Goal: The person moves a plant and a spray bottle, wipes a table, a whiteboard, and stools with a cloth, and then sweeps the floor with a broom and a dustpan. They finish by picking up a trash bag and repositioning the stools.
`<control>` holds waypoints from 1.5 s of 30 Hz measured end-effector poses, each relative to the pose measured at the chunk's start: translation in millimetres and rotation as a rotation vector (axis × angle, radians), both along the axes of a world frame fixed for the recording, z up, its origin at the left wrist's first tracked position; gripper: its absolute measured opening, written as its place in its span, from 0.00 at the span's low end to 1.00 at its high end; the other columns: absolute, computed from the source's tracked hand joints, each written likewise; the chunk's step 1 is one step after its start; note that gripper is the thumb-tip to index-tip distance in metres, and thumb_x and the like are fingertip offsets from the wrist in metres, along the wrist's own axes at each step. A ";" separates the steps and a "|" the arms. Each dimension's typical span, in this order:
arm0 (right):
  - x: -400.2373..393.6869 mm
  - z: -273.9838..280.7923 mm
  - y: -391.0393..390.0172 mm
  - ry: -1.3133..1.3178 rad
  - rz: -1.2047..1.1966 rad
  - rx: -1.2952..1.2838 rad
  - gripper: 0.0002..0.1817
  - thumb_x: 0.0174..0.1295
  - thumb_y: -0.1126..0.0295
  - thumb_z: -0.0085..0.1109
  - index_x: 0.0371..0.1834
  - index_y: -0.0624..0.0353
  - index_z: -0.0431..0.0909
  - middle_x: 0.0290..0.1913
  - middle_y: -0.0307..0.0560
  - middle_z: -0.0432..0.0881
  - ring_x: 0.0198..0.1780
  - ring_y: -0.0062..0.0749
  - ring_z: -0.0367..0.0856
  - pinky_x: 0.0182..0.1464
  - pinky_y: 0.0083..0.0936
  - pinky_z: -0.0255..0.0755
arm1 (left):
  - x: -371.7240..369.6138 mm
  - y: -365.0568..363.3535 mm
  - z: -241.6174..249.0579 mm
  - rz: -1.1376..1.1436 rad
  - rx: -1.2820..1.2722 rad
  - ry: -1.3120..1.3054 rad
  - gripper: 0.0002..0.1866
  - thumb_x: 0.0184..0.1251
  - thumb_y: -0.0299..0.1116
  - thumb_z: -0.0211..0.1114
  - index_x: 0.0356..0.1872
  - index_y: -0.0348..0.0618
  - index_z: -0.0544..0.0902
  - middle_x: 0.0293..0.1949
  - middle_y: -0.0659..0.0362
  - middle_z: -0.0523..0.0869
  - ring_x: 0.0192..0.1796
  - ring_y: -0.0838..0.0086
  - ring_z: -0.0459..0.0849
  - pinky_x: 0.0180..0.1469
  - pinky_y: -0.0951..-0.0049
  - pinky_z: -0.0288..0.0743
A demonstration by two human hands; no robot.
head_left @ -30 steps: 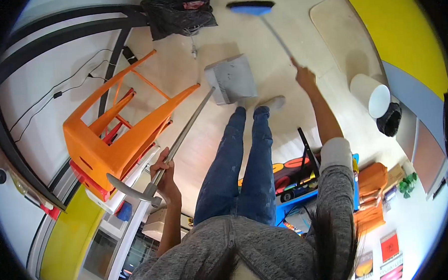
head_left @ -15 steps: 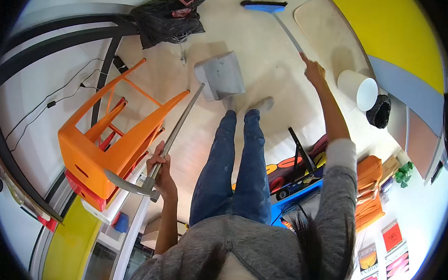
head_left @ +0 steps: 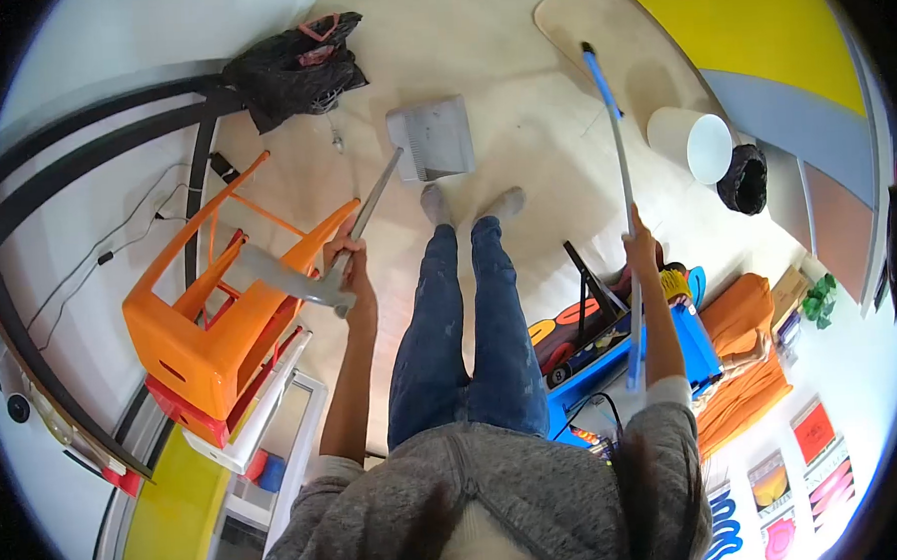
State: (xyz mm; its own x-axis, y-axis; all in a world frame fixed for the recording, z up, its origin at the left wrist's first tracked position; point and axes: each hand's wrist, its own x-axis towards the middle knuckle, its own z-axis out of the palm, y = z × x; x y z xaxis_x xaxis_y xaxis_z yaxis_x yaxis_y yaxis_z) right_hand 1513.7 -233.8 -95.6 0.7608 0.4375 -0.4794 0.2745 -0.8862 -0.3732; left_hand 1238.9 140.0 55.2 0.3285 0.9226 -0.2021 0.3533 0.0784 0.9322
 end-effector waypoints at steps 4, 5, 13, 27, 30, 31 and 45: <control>-2.9 -47.4 67.2 0.435 -0.692 0.190 0.33 0.48 0.74 0.48 0.62 0.60 0.52 0.12 0.36 0.66 0.12 0.20 0.65 0.13 0.18 0.62 | 32.5 -15.8 -18.3 -0.074 0.010 -0.060 0.04 0.58 0.22 0.54 0.33 0.41 0.70 0.48 0.56 0.74 0.40 0.81 0.70 0.43 0.81 0.64; -22.6 -76.7 75.2 0.442 -0.713 0.278 0.34 0.47 0.74 0.48 0.62 0.61 0.51 0.12 0.36 0.66 0.12 0.20 0.66 0.13 0.19 0.63 | 38.3 -18.2 -23.5 -0.093 0.033 -0.034 0.05 0.59 0.21 0.52 0.36 0.41 0.70 0.48 0.58 0.74 0.41 0.79 0.70 0.43 0.81 0.63; -241.0 -55.1 171.6 0.379 -0.428 0.015 0.38 0.43 0.78 0.45 0.63 0.54 0.49 0.18 0.53 0.75 0.14 0.36 0.75 0.17 0.29 0.70 | 69.0 -20.1 -42.0 -0.151 -0.022 -0.077 0.06 0.55 0.16 0.49 0.32 0.38 0.69 0.48 0.51 0.72 0.48 0.74 0.69 0.47 0.77 0.63; -217.8 -87.3 176.1 0.446 -0.482 0.248 0.36 0.43 0.78 0.46 0.62 0.49 0.55 0.15 0.41 0.71 0.10 0.24 0.66 0.13 0.22 0.63 | 45.6 5.8 -53.3 -0.306 0.112 -0.055 0.05 0.52 0.16 0.47 0.28 0.36 0.69 0.42 0.49 0.75 0.47 0.68 0.73 0.45 0.74 0.64; -234.8 32.5 154.9 0.702 -0.643 0.336 0.38 0.42 0.81 0.47 0.62 0.47 0.55 0.12 0.35 0.66 0.10 0.18 0.62 0.12 0.17 0.58 | 43.5 13.7 -49.0 -0.289 0.075 -0.109 0.05 0.53 0.15 0.47 0.27 0.37 0.69 0.42 0.50 0.75 0.44 0.71 0.74 0.42 0.77 0.64; -236.4 51.0 126.5 0.750 -0.658 0.361 0.38 0.42 0.81 0.46 0.62 0.46 0.56 0.12 0.34 0.67 0.10 0.16 0.61 0.12 0.16 0.57 | 40.9 19.5 -48.8 -0.300 0.074 -0.100 0.06 0.53 0.15 0.47 0.27 0.38 0.70 0.42 0.51 0.75 0.44 0.73 0.73 0.41 0.78 0.64; -285.5 -78.5 157.7 0.510 -1.232 0.665 0.21 0.55 0.70 0.47 0.54 0.59 0.65 0.08 0.37 0.64 0.11 0.25 0.65 0.13 0.22 0.62 | -1.0 27.2 -41.4 -0.237 -0.130 -0.205 0.08 0.52 0.14 0.50 0.29 0.40 0.69 0.46 0.52 0.74 0.40 0.82 0.68 0.37 0.86 0.61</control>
State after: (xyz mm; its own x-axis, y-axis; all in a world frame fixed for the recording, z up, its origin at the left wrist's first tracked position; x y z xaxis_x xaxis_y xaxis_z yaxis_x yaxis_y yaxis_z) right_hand 1228.2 -76.1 -174.0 0.6215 -0.1001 -0.7770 -0.7833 -0.0915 -0.6148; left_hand 1237.9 167.2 13.8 0.5766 0.7866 -0.2210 0.1824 0.1398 0.9732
